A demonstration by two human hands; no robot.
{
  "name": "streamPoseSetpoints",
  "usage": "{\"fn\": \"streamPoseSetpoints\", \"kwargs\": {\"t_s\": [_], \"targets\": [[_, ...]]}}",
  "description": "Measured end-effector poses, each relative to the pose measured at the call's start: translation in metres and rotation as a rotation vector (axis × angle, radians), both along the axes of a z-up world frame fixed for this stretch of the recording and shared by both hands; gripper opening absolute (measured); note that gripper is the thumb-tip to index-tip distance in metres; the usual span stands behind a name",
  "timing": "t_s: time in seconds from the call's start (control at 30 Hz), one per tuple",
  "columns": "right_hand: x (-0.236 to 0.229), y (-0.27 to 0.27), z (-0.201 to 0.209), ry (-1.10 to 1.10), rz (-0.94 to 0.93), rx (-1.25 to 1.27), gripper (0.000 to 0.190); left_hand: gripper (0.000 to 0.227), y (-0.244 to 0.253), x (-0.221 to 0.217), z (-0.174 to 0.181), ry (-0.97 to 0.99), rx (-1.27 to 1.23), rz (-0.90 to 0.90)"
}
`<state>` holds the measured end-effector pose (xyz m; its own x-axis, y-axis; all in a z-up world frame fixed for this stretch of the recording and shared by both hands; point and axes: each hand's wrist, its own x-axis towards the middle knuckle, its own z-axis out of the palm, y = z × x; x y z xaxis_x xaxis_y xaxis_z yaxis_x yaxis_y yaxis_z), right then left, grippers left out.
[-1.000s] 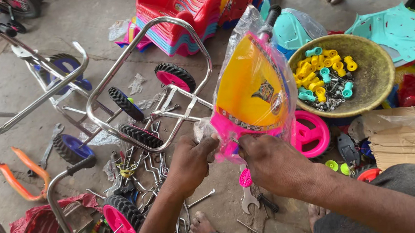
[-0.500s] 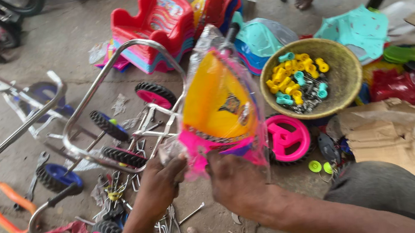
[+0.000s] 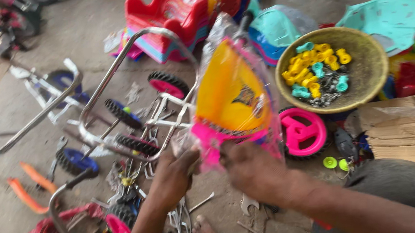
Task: The person attaches a plastic seat to a metal tricycle frame using a screwdriver. They tighten the screws to secure the seat in place.
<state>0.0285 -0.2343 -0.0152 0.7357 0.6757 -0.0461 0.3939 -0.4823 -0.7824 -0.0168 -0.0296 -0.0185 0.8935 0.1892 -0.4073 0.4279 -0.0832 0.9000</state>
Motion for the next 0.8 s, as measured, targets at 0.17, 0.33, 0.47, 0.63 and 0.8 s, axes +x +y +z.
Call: {"fn": "streamPoseSetpoints", "kwargs": {"t_s": [0.17,0.33,0.47,0.63,0.8], "targets": [[0.015,-0.010,0.005,-0.014,-0.024,-0.028,0.022,0.017,-0.003,0.007,0.023,0.151,-0.043,-0.028],[0.016,-0.009,0.007,-0.050,-0.024,-0.065,0.020,0.035,0.000,0.010,0.024,0.145,-0.149,-0.120],[0.019,-0.008,0.005,-0.550,0.287,-0.139,0.018,0.037,0.002,0.012,0.017,0.093,-0.134,-0.083],[0.019,-0.002,-0.002,-0.462,0.222,-0.146,0.014,0.027,-0.004,0.010,0.015,0.096,-0.133,-0.004],[0.014,0.000,0.006,-0.102,0.071,-0.033,0.014,0.033,-0.020,0.005,0.020,-0.008,0.323,0.000]]}}
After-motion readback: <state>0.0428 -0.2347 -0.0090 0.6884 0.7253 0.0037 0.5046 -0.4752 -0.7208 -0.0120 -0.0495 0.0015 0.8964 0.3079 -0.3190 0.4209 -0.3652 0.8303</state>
